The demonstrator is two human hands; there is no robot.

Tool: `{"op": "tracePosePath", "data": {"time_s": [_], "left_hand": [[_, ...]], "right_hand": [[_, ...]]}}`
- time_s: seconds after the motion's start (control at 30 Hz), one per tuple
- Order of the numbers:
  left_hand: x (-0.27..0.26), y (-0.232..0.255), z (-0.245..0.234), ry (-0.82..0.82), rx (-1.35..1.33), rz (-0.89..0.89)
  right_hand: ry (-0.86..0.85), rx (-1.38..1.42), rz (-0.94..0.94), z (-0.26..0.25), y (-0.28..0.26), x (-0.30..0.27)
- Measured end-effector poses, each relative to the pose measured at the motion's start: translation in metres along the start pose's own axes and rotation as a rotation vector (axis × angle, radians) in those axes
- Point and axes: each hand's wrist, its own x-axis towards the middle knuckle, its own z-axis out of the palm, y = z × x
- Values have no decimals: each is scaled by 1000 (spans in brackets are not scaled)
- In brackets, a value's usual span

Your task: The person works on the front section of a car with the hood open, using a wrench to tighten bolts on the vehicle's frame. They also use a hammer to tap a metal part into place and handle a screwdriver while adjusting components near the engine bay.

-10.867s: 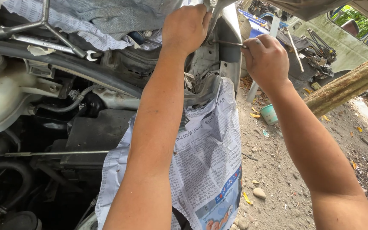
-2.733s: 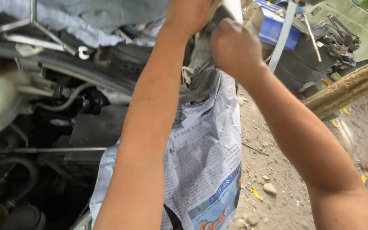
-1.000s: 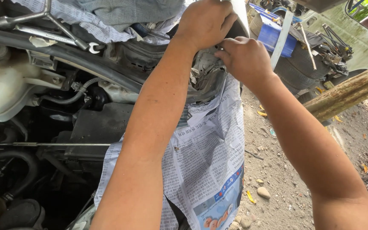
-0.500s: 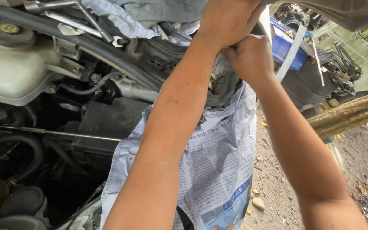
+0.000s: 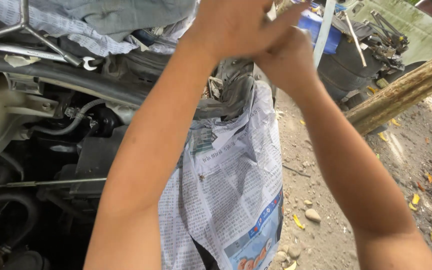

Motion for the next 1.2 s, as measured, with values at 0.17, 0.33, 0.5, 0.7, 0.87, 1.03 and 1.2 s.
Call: {"op": "tracePosePath", "data": {"time_s": [0.17, 0.33, 0.5, 0.7, 0.87, 1.03, 1.2], "left_hand": [[-24, 111, -67, 100, -337, 655], [-67, 140, -68, 47, -529, 681], [-74, 157, -70, 135, -453, 695], [-73, 136, -87, 249, -322, 733], [-76, 118, -96, 346, -221, 739], [-60, 107, -103, 439, -134, 785], [-44, 89, -103, 520, -55, 824]], "right_hand": [[-100, 499, -175, -21, 30, -19], [-170, -6, 38, -41, 7, -11], [-116, -205, -78, -33, 15, -14], [-143, -343, -73, -36, 5, -3], [-111, -405, -97, -33, 11, -2], [-34, -348, -110, -29, 15, -2], [101, -364, -235, -12, 24, -8]]}}
